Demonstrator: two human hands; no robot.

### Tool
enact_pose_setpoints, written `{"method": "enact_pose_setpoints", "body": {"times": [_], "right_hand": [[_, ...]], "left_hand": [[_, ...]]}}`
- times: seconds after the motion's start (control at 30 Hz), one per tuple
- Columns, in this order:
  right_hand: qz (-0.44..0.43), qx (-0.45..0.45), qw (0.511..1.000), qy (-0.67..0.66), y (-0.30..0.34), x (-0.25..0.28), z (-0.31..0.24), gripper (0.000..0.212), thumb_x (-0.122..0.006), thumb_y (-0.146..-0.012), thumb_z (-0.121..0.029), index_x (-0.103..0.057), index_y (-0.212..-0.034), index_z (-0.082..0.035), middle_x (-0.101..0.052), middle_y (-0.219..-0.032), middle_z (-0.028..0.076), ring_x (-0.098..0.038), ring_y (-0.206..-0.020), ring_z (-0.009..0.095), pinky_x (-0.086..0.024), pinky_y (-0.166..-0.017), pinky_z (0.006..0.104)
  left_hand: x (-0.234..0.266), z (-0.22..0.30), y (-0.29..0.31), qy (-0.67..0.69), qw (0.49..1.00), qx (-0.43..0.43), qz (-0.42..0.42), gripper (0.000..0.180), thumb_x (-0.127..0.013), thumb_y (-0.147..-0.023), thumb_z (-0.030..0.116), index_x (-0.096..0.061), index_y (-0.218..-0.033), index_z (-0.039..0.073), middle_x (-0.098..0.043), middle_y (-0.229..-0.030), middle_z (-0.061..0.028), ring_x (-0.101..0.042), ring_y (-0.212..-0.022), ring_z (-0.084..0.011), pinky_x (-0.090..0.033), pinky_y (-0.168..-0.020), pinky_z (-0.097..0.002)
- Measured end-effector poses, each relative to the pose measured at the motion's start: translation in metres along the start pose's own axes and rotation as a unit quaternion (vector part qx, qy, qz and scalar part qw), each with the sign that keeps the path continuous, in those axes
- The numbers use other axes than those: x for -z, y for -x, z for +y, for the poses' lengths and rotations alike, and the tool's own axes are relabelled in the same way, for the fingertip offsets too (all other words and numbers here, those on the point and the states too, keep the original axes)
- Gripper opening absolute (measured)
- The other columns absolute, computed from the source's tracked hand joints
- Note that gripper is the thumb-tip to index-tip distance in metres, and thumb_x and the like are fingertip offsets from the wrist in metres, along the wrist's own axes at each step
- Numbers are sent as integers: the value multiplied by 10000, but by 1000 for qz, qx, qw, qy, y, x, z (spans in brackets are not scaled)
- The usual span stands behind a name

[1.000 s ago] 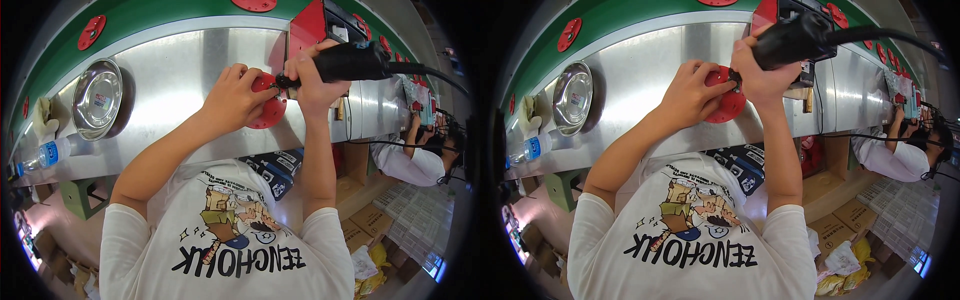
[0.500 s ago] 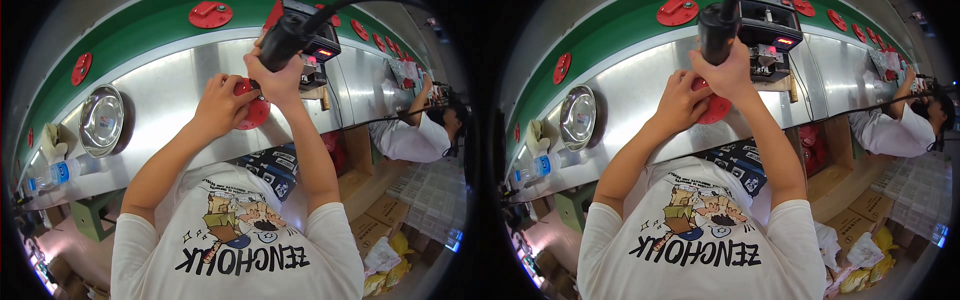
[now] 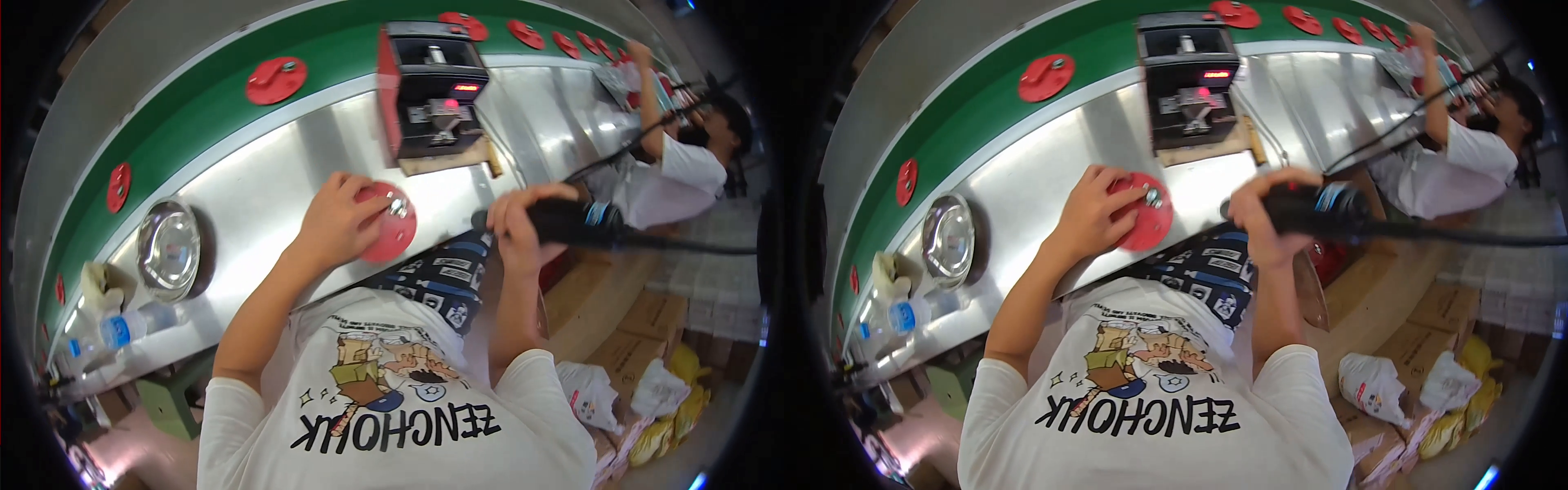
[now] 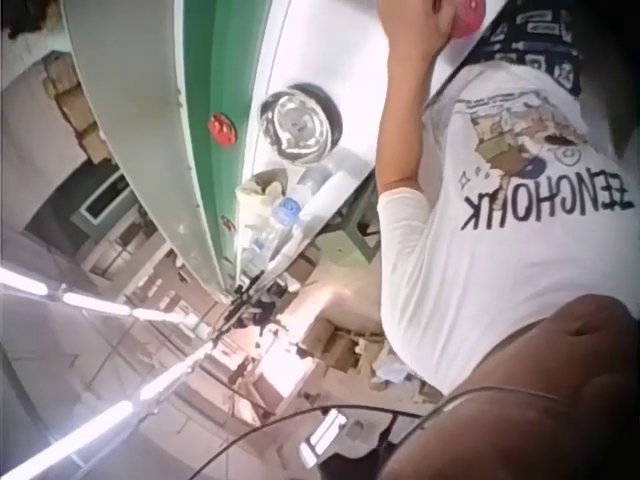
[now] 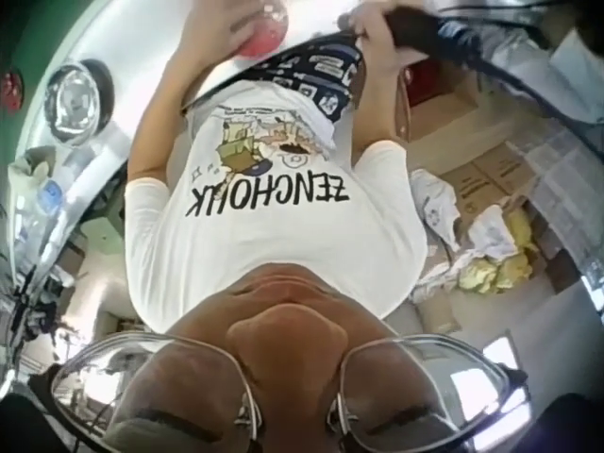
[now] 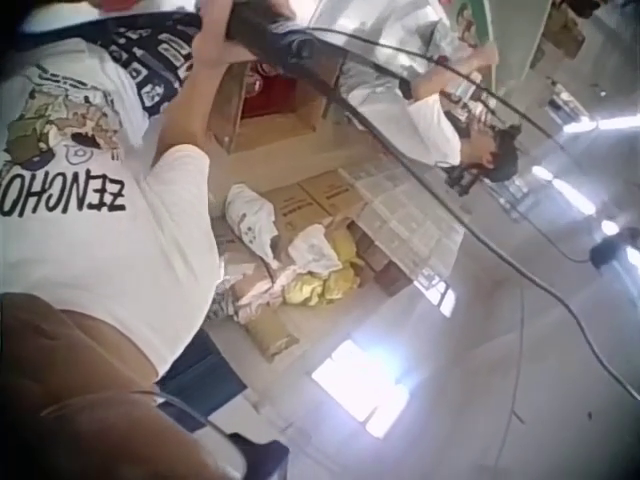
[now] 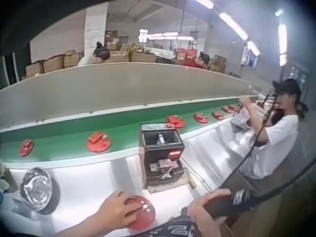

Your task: The worker is using an electric screwdriver to assemble small red components on a manufacturing line.

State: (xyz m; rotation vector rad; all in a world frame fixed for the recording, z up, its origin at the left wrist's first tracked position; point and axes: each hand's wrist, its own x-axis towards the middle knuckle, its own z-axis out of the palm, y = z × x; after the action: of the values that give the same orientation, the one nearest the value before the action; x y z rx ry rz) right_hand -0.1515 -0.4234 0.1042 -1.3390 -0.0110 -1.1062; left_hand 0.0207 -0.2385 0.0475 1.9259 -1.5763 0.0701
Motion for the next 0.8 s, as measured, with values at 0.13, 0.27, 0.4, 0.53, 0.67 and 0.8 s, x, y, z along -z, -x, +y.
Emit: {"method": "enact_pose_setpoints", "body": {"times": [0.13, 0.27, 0.4, 0.53, 0.67, 0.8], "right_hand": [[106, -67, 980, 152, 74, 65, -30, 434, -625, -749, 100, -456, -1127, -30, -532, -741, 73, -495, -519, 155, -473, -514, 331], [216, -54, 939, 262, 95, 90, -95, 419, -657, -747, 98, -526, -1136, 15, -565, -775, 68, -555, -591, 140, -500, -582, 275], [256, 7, 918, 302, 93, 124, -117, 387, -646, -759, 95, -537, -1127, 40, -551, -774, 77, -520, -561, 134, -474, -543, 280], [281, 9, 885, 371, 98, 150, -119, 413, -643, -768, 102, -534, -1162, 39, -558, -802, 81, -512, -576, 139, -466, -547, 279], [315, -2, 877, 363, 115, 153, -127, 428, -626, -779, 116, -533, -1190, 43, -558, -812, 79, -507, -609, 138, -463, -571, 276], [266, -21, 908, 322, 102, 137, -118, 415, -614, -795, 106, -523, -1195, 48, -552, -815, 73, -504, -619, 135, -462, -591, 284]], "left_hand": [[20, 34, -2, 90, 990, -7, -112, 314, -714, -694, 177, -730, -1000, 107, -636, -1013, -120, -573, -900, -320, -523, -793, -409], [9, 80, -39, 66, 933, -50, -349, 270, -699, -658, 303, -731, -850, 117, -643, -854, -107, -613, -878, -309, -532, -779, -410], [-90, 150, -105, 157, 980, -122, 13, 325, -696, -744, 298, -679, -994, 91, -584, -1114, -169, -559, -993, -305, -506, -809, -397], [-101, 174, -100, 204, 969, -142, -12, 490, -741, -754, 329, -618, -1171, 102, -477, -1295, -221, -500, -1144, -364, -484, -922, -403], [-78, 128, -80, 187, 973, -119, -67, 439, -714, -787, 253, -619, -1182, 87, -546, -1247, -185, -560, -1112, -356, -510, -894, -416], [14, 49, -81, 110, 990, 92, -2, 315, -704, -812, 220, -681, -1095, 84, -670, -1032, -128, -663, -919, -299, -527, -800, -374]]}}
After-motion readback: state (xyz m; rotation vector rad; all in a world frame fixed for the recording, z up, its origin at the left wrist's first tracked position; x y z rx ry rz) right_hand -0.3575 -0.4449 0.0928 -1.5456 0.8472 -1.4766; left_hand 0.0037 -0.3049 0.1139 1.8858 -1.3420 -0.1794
